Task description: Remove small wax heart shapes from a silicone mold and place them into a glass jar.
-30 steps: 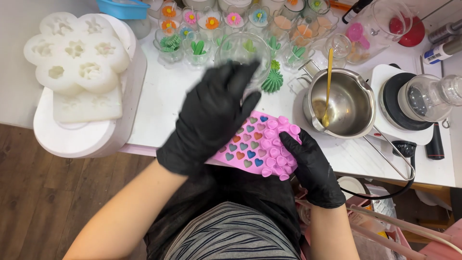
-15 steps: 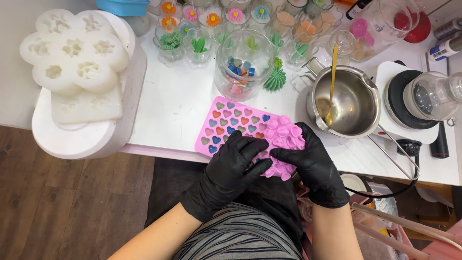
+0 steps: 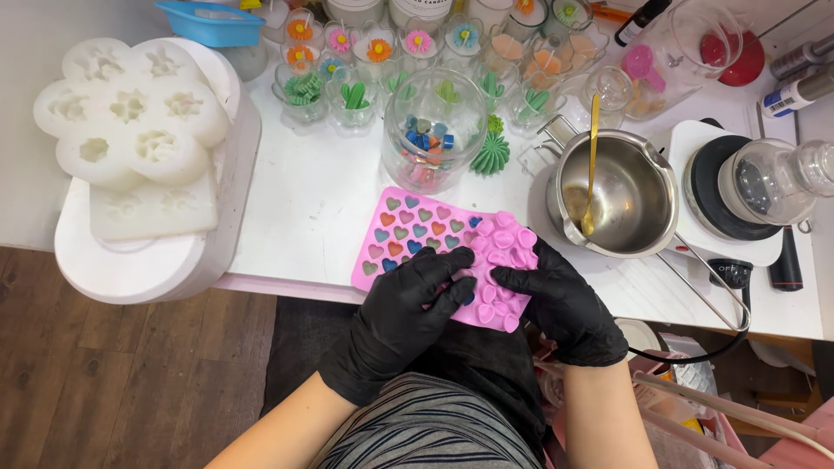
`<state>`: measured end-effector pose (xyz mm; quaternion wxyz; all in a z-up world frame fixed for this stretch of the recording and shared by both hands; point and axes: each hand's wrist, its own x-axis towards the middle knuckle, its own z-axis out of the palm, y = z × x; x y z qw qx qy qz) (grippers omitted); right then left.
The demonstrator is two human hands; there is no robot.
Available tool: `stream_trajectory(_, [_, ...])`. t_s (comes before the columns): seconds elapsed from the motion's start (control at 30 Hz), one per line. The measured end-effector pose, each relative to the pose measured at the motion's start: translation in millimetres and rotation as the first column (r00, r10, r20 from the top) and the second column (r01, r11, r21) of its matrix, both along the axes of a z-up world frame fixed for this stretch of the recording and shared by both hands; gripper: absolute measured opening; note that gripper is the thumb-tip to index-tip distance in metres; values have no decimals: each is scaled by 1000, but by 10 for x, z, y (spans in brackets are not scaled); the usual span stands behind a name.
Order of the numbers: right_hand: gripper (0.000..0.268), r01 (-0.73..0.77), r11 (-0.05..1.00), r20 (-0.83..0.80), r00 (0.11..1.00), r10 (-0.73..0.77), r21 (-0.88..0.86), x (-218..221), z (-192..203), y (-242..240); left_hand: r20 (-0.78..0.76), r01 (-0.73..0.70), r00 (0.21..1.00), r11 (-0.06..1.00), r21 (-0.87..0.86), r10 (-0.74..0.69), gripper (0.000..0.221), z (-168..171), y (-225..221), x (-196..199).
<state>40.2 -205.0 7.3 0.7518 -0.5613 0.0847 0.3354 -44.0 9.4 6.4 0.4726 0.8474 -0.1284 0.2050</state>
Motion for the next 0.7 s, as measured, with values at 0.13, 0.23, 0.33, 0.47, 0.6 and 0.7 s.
stream_trajectory(0.13, [75,5,999,36,999,-4,-39,3,-83,-57,-188,-30,982,965,-260,-20,33,131,46,43])
stream_trajectory(0.23, [73,50,994,26,999,-48,-99,2,-127,-98,-34,-8,999,978,-210,1,34,434,208,188])
stream_trajectory(0.33, [60,44,976,112,994,-20,-213,-12,-33,-61,141,-94,986,995,30,89,39,814,404,457])
stream_trajectory(0.47, [46,-3,929,249,963,102,-370,-32,90,-25,378,-249,914,941,229,150,40,1013,500,746])
stream_trajectory(0.6, [57,8,952,264,962,77,-305,22,82,-14,427,-264,894,931,253,137,35,869,412,715])
stream_trajectory(0.7, [66,31,962,179,984,19,-271,24,96,-38,-131,164,982,959,230,-136,18,411,271,513])
